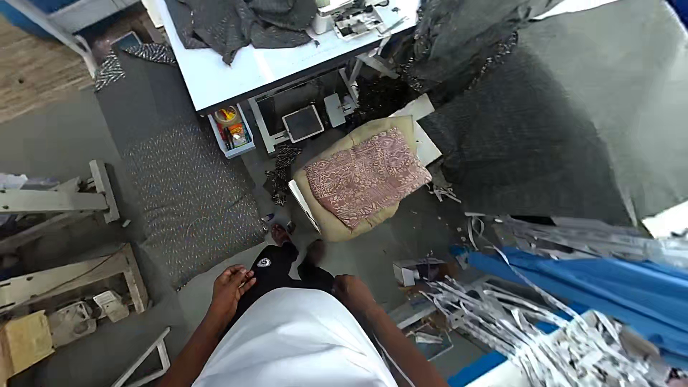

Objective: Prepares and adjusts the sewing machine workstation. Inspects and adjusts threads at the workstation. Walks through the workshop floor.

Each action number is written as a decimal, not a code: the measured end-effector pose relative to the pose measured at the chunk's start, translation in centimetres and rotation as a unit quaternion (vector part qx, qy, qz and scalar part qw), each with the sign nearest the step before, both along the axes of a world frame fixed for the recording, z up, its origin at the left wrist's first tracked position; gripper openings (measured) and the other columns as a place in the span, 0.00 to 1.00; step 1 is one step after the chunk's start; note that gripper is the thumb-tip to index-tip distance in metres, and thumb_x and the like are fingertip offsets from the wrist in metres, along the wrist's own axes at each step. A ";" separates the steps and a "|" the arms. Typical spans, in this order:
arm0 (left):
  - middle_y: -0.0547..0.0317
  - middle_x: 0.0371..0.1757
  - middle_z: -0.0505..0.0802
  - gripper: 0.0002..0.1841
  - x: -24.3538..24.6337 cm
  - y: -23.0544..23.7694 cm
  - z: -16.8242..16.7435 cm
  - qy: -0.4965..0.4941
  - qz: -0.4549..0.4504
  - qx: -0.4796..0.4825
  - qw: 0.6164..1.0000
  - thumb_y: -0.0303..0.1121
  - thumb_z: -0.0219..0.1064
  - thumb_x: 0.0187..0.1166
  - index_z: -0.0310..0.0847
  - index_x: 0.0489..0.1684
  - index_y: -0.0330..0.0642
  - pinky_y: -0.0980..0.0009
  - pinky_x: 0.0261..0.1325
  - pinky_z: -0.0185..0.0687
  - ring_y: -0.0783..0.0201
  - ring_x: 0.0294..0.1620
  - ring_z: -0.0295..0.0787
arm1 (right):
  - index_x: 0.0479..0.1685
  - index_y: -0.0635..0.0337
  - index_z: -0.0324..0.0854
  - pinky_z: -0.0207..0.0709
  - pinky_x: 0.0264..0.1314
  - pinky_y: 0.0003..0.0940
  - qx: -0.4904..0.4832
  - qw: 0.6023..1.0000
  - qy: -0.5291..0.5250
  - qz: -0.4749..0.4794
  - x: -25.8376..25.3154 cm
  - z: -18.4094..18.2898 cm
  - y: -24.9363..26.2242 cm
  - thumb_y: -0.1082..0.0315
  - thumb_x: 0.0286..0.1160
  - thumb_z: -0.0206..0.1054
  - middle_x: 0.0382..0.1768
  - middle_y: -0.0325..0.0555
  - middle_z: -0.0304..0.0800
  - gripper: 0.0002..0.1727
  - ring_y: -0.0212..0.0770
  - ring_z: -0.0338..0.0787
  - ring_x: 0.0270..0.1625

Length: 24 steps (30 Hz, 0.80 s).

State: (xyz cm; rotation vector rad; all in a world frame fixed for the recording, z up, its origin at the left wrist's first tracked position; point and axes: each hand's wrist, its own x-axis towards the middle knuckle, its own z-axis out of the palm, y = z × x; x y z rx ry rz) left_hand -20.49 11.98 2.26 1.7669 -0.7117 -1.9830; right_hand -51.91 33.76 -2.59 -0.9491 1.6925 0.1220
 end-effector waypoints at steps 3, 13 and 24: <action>0.45 0.45 0.91 0.09 1.2 0.1 -0.2 -0.011 0.078 0.032 0.996 0.20 0.61 0.85 0.74 0.58 0.29 0.50 0.46 0.96 0.50 0.42 0.95 | 0.52 0.52 0.89 0.76 0.67 0.65 -0.044 0.999 0.007 0.025 -1.1 0.2 -3.5 0.48 0.83 0.60 0.54 0.53 0.93 0.20 0.56 0.90 0.61; 0.45 0.43 0.92 0.11 4.6 -1.8 -2.7 -0.010 0.150 0.046 0.988 0.20 0.63 0.83 0.75 0.59 0.26 0.58 0.45 0.95 0.55 0.40 0.95 | 0.49 0.59 0.87 0.70 0.76 0.60 -0.230 0.957 -0.033 0.175 -1.7 5.4 -18.4 0.56 0.87 0.58 0.50 0.54 0.93 0.17 0.55 0.90 0.60; 0.47 0.43 0.91 0.10 6.1 -0.1 -0.5 -0.035 0.163 0.071 0.983 0.21 0.61 0.85 0.76 0.59 0.25 0.62 0.46 0.94 0.61 0.39 0.94 | 0.56 0.66 0.82 0.73 0.67 0.66 -0.197 0.882 0.020 0.427 -0.1 15.7 -29.5 0.61 0.88 0.60 0.51 0.63 0.90 0.16 0.63 0.89 0.58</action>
